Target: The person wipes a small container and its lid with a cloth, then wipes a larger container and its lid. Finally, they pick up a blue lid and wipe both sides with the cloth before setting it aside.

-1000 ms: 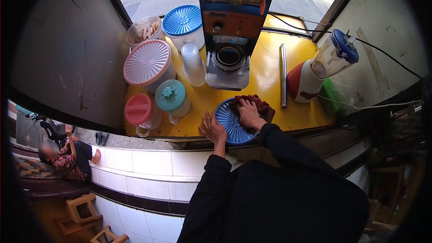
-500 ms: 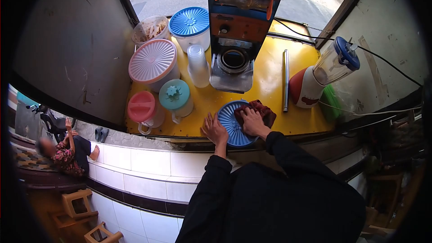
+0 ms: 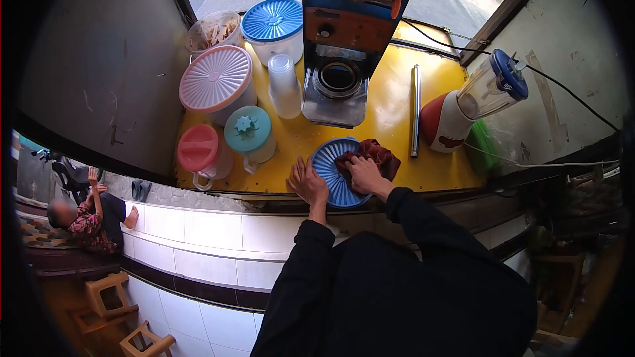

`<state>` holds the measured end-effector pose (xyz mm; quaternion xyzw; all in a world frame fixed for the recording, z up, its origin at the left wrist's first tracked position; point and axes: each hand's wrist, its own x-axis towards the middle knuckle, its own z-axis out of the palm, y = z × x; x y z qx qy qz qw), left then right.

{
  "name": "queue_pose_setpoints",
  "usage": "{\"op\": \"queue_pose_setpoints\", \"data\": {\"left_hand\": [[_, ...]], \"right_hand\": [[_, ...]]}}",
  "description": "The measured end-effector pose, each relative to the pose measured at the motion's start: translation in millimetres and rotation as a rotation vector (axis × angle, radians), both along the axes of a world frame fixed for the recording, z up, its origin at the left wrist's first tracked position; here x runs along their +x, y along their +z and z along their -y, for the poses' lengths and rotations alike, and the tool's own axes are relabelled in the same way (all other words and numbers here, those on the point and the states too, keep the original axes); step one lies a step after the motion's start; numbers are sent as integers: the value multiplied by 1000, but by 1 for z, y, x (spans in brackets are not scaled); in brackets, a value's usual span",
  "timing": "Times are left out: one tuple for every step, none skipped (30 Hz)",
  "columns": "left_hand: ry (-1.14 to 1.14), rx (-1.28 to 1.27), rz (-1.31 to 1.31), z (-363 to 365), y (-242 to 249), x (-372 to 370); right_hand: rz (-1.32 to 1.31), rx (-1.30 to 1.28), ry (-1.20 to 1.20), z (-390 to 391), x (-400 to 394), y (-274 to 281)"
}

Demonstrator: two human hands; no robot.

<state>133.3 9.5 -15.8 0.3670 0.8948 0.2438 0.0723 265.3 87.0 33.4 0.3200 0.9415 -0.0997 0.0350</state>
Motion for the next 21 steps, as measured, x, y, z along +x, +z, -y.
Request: {"op": "queue_pose_setpoints", "data": {"left_hand": [[2, 1, 1, 0, 1, 1], [-6, -13, -9, 0, 2, 1], [-14, -27, -21, 0, 3, 0], [-14, -24, -26, 1, 3, 0], [-13, -14, -15, 2, 4, 0], [-11, 0, -4, 1, 3, 0], [-9, 6, -8, -1, 2, 1], [2, 15, -22, -1, 0, 1], [13, 21, -37, 0, 0, 0], [14, 20, -40, 0, 0, -1], [15, 23, -45, 0, 0, -1], [12, 25, -47, 0, -1, 1], [6, 22, -44, 1, -2, 2], [7, 38, -39, 1, -3, 1], [10, 55, -36, 1, -1, 1], [12, 56, -34, 0, 0, 0], [13, 32, -31, 0, 2, 0], [13, 9, -29, 0, 3, 1], [13, 10, -25, 0, 1, 1], [7, 16, -22, 0, 0, 0], [-1, 23, -19, 0, -1, 1]], "right_hand": [[52, -31, -23, 6, 1, 4], [50, -30, -21, 6, 2, 5], [37, -42, -31, 5, 4, 5], [23, -52, -43, 3, 4, 6], [23, -35, -31, -2, 3, 7], [17, -30, -32, -9, -1, 8], [45, -32, -75, -17, -6, 7], [72, -37, -116, -23, -11, 6], [53, 33, -116, -29, -14, 5], [50, 32, -115, -34, -18, 1], [142, 161, -63, -37, -23, -4], [237, 288, -13, -36, -27, -2], [293, 388, 64, -33, -27, 0], [297, 386, 62, -31, -25, 3], [390, 361, 186, -29, -23, 6], [483, 336, 313, -28, -22, 9], [473, 352, 383, -25, -16, 13], [475, 352, 384, -22, -10, 7], [340, 442, 429, -17, -2, -2], [205, 531, 472, -13, 4, -12], [232, 585, 466, -9, 5, -12]]}}
